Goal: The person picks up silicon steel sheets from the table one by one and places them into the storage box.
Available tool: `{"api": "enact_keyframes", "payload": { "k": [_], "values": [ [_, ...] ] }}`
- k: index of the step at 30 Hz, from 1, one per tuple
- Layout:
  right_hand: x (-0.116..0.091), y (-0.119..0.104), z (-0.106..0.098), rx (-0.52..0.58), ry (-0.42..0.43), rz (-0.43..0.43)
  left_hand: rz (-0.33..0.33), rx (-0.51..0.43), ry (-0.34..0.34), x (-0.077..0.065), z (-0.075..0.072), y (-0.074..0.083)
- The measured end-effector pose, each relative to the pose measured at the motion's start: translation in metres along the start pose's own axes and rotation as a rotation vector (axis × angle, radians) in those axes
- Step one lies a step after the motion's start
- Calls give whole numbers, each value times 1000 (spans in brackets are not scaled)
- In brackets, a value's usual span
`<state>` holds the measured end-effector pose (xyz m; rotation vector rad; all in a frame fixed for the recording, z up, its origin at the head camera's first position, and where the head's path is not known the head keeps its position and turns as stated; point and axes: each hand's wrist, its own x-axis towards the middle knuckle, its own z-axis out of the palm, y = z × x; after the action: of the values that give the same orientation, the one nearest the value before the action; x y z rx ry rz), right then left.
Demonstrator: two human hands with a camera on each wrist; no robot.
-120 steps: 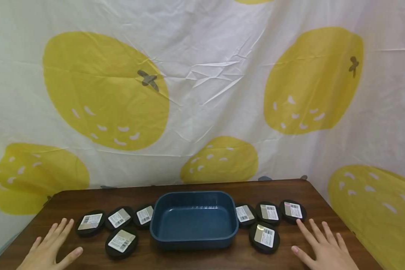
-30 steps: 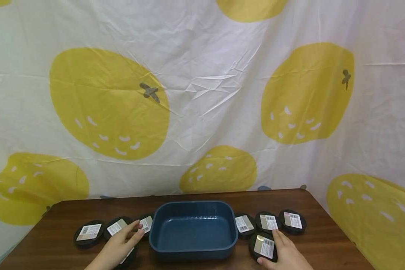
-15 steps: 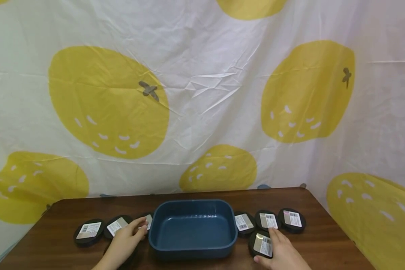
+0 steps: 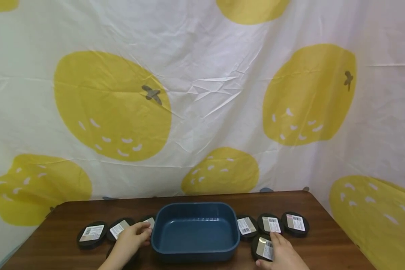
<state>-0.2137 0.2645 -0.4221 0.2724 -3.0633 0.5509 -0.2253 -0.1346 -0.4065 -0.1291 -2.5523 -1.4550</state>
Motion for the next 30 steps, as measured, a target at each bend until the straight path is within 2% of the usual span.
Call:
{"api": "enact_keyframes", "payload": {
  "k": [3, 6, 11, 14, 21, 27, 30],
  "values": [
    [2, 3, 1, -4, -22, 2, -8, -14, -15, 1, 1, 2],
    [6, 6, 2, -10, -56, 37, -2, 30, -15, 1, 3, 4],
    [8, 9, 7, -40, -55, 4, 8, 148, -29, -2, 8, 5],
    [10, 8, 9, -22, -36, -27, 19, 169, -35, -3, 8, 3],
    [17, -2, 8, -29, -47, -3, 8, 98, -37, 0, 5, 2],
    [20, -4, 7, -52, -81, 51, -41, -16, -31, 2, 5, 0],
    [20, -3, 6, -52, -83, 53, -80, -73, -39, 3, 5, 0]
  ]
}}
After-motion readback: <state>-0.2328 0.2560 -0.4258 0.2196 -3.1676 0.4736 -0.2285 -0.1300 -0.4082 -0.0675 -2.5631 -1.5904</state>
